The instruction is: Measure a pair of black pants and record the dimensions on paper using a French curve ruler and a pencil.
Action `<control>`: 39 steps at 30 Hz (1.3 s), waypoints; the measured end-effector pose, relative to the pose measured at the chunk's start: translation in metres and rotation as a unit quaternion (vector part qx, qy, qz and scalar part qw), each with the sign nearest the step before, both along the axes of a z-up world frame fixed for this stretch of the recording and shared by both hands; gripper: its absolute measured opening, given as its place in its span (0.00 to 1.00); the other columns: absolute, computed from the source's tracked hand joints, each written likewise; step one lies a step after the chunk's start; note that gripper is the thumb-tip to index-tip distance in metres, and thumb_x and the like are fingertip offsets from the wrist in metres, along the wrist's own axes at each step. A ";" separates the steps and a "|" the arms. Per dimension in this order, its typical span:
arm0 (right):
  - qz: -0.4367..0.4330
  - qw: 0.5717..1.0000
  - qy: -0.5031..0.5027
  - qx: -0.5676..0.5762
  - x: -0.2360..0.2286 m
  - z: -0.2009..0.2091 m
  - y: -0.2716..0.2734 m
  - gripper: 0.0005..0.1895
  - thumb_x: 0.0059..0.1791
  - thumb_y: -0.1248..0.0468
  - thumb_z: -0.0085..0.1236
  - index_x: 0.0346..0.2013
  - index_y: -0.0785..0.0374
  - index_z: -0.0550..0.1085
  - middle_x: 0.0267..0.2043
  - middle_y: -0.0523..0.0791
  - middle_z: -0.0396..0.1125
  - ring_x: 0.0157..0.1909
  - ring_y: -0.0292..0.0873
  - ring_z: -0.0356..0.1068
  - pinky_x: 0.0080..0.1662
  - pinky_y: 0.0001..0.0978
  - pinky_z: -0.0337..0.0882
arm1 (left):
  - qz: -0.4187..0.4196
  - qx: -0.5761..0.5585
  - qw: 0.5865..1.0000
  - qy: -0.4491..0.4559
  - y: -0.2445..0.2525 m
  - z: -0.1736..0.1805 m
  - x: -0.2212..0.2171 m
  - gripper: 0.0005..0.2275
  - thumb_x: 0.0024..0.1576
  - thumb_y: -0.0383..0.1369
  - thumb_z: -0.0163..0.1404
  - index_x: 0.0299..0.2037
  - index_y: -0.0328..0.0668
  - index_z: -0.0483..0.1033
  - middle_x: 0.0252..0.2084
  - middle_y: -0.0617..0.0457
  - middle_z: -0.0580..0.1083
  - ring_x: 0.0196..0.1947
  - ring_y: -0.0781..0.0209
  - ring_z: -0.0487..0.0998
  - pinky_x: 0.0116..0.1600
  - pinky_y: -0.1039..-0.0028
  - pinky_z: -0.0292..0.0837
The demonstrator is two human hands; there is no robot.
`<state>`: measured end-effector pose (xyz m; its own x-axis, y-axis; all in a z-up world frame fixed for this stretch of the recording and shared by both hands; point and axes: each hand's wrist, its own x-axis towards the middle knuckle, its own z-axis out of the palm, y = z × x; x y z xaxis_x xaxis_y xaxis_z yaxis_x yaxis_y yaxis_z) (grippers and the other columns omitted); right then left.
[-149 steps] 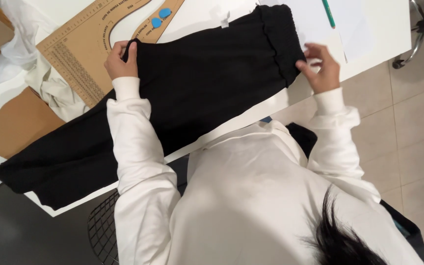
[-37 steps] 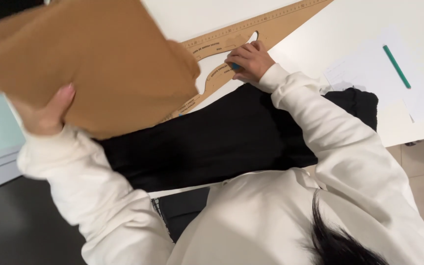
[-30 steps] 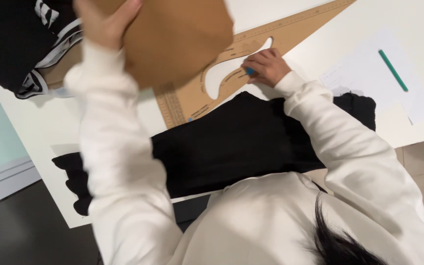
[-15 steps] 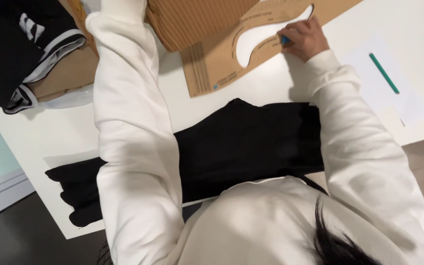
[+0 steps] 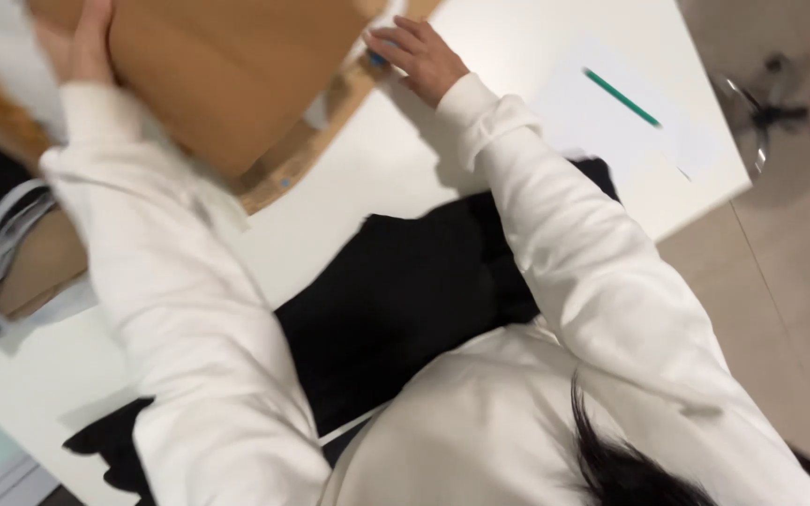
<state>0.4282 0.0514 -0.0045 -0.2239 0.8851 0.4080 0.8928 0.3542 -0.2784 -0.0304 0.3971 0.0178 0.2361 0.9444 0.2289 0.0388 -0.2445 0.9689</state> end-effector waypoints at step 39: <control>-0.276 0.892 0.268 -0.237 0.108 0.040 -0.332 0.13 0.58 0.64 0.67 0.51 0.70 0.77 0.49 0.49 0.73 0.46 0.44 0.74 0.48 0.33 0.76 | -0.062 -0.006 0.864 0.500 -0.459 0.034 0.108 0.14 0.60 0.43 0.58 0.37 0.37 0.78 0.33 0.49 0.74 0.36 0.48 0.74 0.41 0.58 0.69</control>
